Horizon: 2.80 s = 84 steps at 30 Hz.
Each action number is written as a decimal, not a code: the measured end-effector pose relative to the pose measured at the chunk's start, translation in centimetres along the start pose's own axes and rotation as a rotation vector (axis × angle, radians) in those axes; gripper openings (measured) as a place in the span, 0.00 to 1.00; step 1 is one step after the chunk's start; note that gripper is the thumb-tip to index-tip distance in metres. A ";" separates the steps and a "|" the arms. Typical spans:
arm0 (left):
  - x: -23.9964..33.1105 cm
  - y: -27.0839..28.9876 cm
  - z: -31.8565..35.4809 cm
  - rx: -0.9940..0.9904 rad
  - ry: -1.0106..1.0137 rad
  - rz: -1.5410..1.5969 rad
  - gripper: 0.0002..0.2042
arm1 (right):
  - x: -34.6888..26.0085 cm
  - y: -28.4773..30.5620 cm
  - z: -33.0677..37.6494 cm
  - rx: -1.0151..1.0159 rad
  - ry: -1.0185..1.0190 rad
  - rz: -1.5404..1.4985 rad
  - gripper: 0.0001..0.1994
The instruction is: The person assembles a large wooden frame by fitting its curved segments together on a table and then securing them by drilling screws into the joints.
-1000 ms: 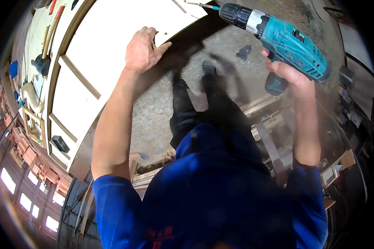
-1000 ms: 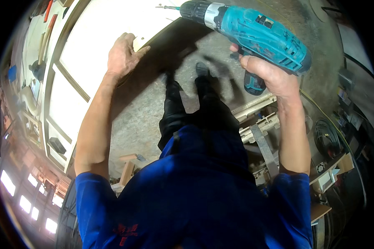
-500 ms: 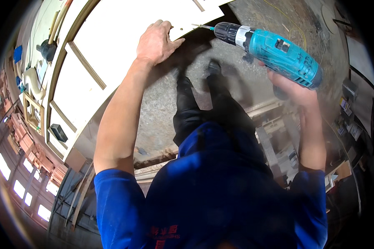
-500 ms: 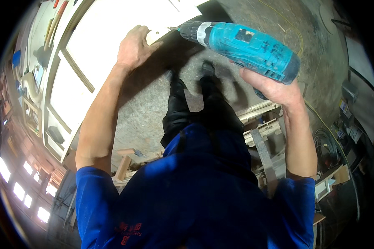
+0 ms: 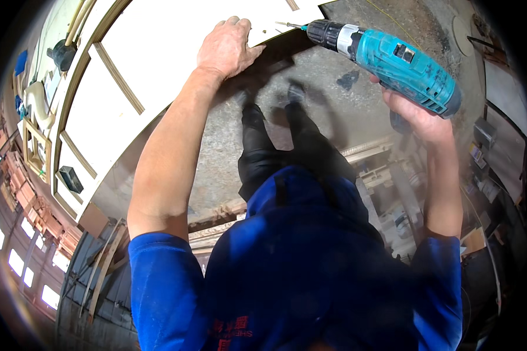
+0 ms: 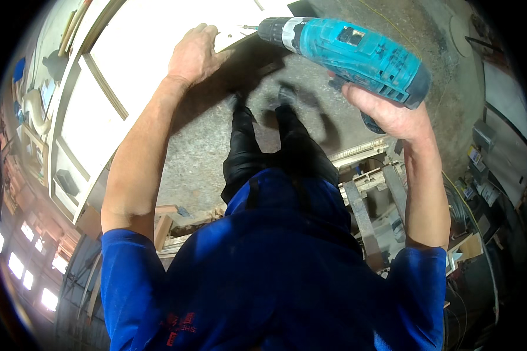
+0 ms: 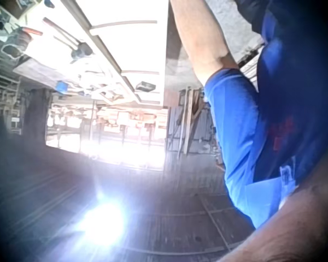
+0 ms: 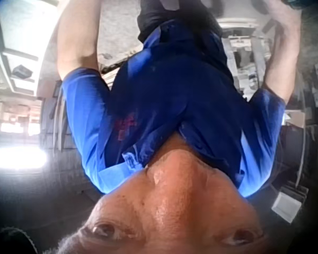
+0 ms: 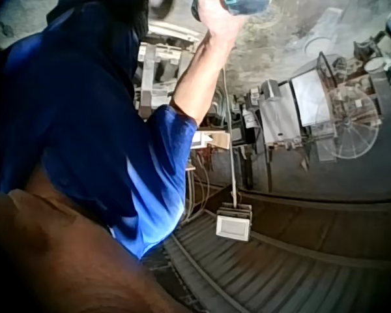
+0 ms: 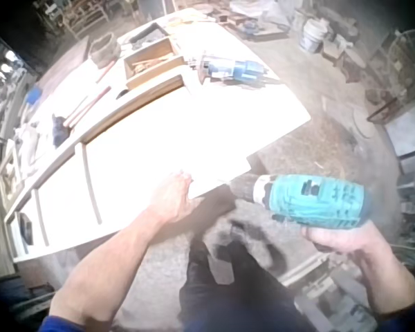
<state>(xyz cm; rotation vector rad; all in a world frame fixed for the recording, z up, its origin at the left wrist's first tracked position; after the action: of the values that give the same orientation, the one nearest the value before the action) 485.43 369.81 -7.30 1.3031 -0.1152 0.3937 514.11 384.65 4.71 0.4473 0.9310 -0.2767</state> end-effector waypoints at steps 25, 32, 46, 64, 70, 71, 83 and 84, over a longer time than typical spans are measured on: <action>0.2 0.4 -0.7 -0.075 0.081 0.055 0.23 | 0.9 4.3 1.8 0.293 -0.011 -0.219 0.19; 0.1 0.7 -0.7 -0.080 0.110 0.109 0.20 | 3.7 4.1 3.5 0.349 -0.003 -0.426 0.20; -0.3 0.4 -0.8 -0.042 0.113 0.201 0.20 | 7.0 3.7 5.3 0.355 -0.069 -0.333 0.17; 0.2 0.7 -0.7 -0.068 0.095 0.141 0.25 | 5.6 1.2 1.2 0.031 -0.087 -0.144 0.15; 0.0 1.3 -0.4 -0.090 0.105 0.174 0.24 | -2.5 -0.8 -1.3 -0.013 0.164 0.255 0.22; 0.0 1.3 -0.3 -0.098 0.109 0.180 0.23 | -3.1 -1.0 -1.5 -0.028 0.190 0.282 0.27; -1.0 0.9 0.0 -0.015 0.077 0.287 0.22 | -10.3 -1.8 -4.5 -0.111 -0.021 0.479 0.30; -0.8 1.3 0.0 -0.005 0.072 0.297 0.21 | -10.8 -1.7 -5.1 -0.169 -0.068 0.517 0.31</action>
<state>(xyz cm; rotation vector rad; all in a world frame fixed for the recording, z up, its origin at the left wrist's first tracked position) 484.18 369.88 -6.33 1.2680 -0.2497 0.6923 503.67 386.06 10.48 0.5026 0.7355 0.2544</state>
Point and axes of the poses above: each hand's wrist, its own z-axis away from the middle knuckle, its own y-axis out of the back of the hand, x = y × z, the point moved 4 cm from there along -z, towards the middle knuckle, and after that the axes turned 10 degrees about -y, right-handed, at the moved point
